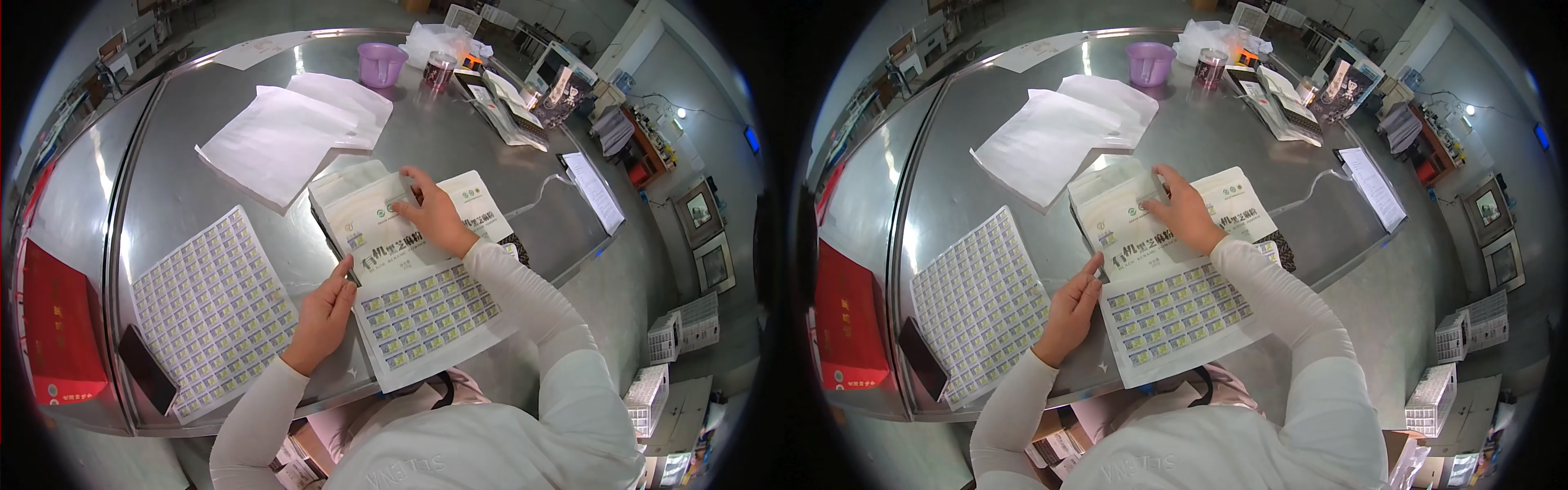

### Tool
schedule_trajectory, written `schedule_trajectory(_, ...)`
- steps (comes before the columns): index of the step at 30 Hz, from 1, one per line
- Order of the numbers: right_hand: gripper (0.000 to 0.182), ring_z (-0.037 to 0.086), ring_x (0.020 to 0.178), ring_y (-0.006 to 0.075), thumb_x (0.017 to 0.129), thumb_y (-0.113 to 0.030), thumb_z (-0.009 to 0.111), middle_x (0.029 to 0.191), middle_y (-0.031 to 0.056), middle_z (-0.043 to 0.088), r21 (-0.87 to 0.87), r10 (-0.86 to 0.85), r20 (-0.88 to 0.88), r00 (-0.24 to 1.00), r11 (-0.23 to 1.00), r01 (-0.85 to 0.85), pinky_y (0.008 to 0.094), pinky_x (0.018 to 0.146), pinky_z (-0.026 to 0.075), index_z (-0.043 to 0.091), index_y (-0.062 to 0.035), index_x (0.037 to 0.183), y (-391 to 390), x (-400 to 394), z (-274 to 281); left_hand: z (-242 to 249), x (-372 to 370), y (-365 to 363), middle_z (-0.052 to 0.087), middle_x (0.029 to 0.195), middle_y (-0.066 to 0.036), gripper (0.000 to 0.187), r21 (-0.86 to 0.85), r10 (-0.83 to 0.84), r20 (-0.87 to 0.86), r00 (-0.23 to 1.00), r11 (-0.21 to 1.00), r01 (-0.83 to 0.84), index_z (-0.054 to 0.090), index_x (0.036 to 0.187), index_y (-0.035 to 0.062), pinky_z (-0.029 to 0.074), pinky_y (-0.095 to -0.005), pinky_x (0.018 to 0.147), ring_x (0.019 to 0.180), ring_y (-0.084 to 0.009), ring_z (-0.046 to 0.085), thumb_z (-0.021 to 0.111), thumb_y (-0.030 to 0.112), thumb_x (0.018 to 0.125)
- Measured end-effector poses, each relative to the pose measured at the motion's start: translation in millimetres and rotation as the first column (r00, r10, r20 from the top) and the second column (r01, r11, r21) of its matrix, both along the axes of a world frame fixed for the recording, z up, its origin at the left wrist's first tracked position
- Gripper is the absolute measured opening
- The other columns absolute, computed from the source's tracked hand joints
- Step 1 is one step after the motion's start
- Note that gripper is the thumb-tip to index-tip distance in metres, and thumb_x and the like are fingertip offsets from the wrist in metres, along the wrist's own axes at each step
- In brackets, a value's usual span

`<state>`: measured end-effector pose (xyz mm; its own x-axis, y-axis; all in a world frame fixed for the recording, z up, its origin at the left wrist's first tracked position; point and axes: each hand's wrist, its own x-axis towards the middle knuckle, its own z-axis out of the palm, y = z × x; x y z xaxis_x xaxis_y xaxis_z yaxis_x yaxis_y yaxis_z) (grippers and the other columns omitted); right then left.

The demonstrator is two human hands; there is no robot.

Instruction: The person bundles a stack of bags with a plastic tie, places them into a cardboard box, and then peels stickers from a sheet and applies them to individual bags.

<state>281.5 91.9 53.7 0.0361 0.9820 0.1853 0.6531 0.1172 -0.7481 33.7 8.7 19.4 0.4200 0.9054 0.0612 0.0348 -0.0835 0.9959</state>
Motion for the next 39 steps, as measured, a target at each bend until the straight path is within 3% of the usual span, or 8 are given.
schedule_trajectory(12,0.051,0.058,0.071,0.012,0.084,-0.015,0.071,0.082,0.0066,0.064,-0.139,0.062,-0.105,0.993,0.987,-0.076,0.0276,0.065,0.046,0.047,-0.0056,0.128,12.8,7.6,7.1,2.4,0.9,-1.5,0.044,0.144,-0.016,0.027,0.027,0.005,-0.026,1.0,1.0,-0.005,0.055,0.111,-0.0074,0.042,-0.0272,0.091,0.101,-0.0107,0.053,0.048,0.015,0.099)
schedule_trajectory(15,0.05,0.059,0.071,0.0159,0.084,-0.016,0.071,0.083,0.0082,0.064,-0.048,0.028,0.086,0.996,0.999,-0.023,0.0296,0.067,0.048,0.047,-0.0056,0.127,8.3,5.9,6.3,0.2,1.3,-1.0,0.044,0.144,-0.016,0.028,0.06,0.01,-0.028,1.0,0.998,-0.008,0.056,0.112,-0.007,0.042,-0.0274,0.091,0.099,-0.0119,0.054,0.048,0.016,0.099)
schedule_trajectory(18,0.045,0.065,0.086,0.0343,0.083,-0.019,0.07,0.094,0.0182,0.066,0.017,0.05,0.16,0.986,0.998,-0.053,0.0383,0.078,0.05,0.051,-0.0055,0.121,3.8,6.5,7.5,2.2,0.2,-1.5,0.043,0.144,-0.017,0.026,0.039,-0.002,-0.045,0.999,0.999,0.004,0.056,0.108,-0.0068,0.042,-0.028,0.09,0.099,-0.0131,0.055,0.047,0.017,0.099)
schedule_trajectory(22,0.035,0.058,0.07,0.0192,0.084,-0.016,0.07,0.081,0.0042,0.062,0.436,0.005,0.267,0.964,0.891,-0.125,0.0281,0.07,0.047,0.055,-0.0043,0.113,11.1,13.7,-15.9,2.2,1.6,-2.5,0.045,0.143,-0.016,0.024,0.044,0.014,-0.019,1.0,0.999,-0.014,0.055,0.1,-0.0068,0.043,-0.0284,0.089,0.099,-0.0147,0.056,0.047,0.016,0.099)
schedule_trajectory(24,0.027,0.058,0.071,0.0158,0.085,-0.015,0.07,0.081,0.0023,0.061,0.392,0.038,0.111,0.993,0.917,-0.079,0.0259,0.071,0.047,0.058,-0.0044,0.107,13.0,16.2,-8.8,-1.7,3.0,-2.6,0.047,0.142,-0.016,0.024,0.072,0.03,0.008,1.0,0.997,-0.031,0.056,0.098,-0.0063,0.043,-0.0285,0.089,0.099,-0.0149,0.056,0.047,0.015,0.099)
schedule_trajectory(27,0.017,0.055,0.07,0.008,0.087,-0.015,0.067,0.081,-0.0019,0.061,-0.077,0.106,-0.484,0.868,0.984,-0.164,0.0217,0.063,0.044,0.059,-0.0065,0.1,8.2,31.9,24.9,1.6,1.1,-3.3,0.057,0.131,-0.014,0.025,0.08,-0.027,0.106,0.994,0.997,0.019,0.059,0.103,-0.0048,0.044,-0.027,0.086,0.094,-0.0134,0.057,0.046,0.015,0.099)
schedule_trajectory(33,0.011,0.051,0.067,0.0018,0.09,-0.018,0.064,0.079,-0.0065,0.059,-0.14,-0.018,-0.222,0.975,0.99,-0.014,0.0185,0.053,0.036,0.059,-0.01,0.096,35.5,132.4,54.3,14.6,1.0,-7.4,0.068,0.1,-0.007,0.026,0.08,-0.112,0.135,0.985,0.992,0.102,0.062,0.105,-0.002,0.045,-0.0238,0.079,0.085,-0.0094,0.057,0.044,0.017,0.1)
schedule_trajectory(39,0.039,0.063,0.091,0.0237,0.082,-0.027,0.069,0.098,0.0137,0.066,-0.164,-0.053,0.4,0.915,0.978,0.129,0.034,0.081,0.049,0.061,-0.0038,0.112,65.0,202.6,9.3,3.9,1.6,-5.6,0.069,0.092,-0.006,0.027,0.075,-0.084,0.077,0.993,0.994,0.078,0.064,0.104,-0.0014,0.046,-0.0237,0.075,0.079,-0.0091,0.058,0.045,0.018,0.1)
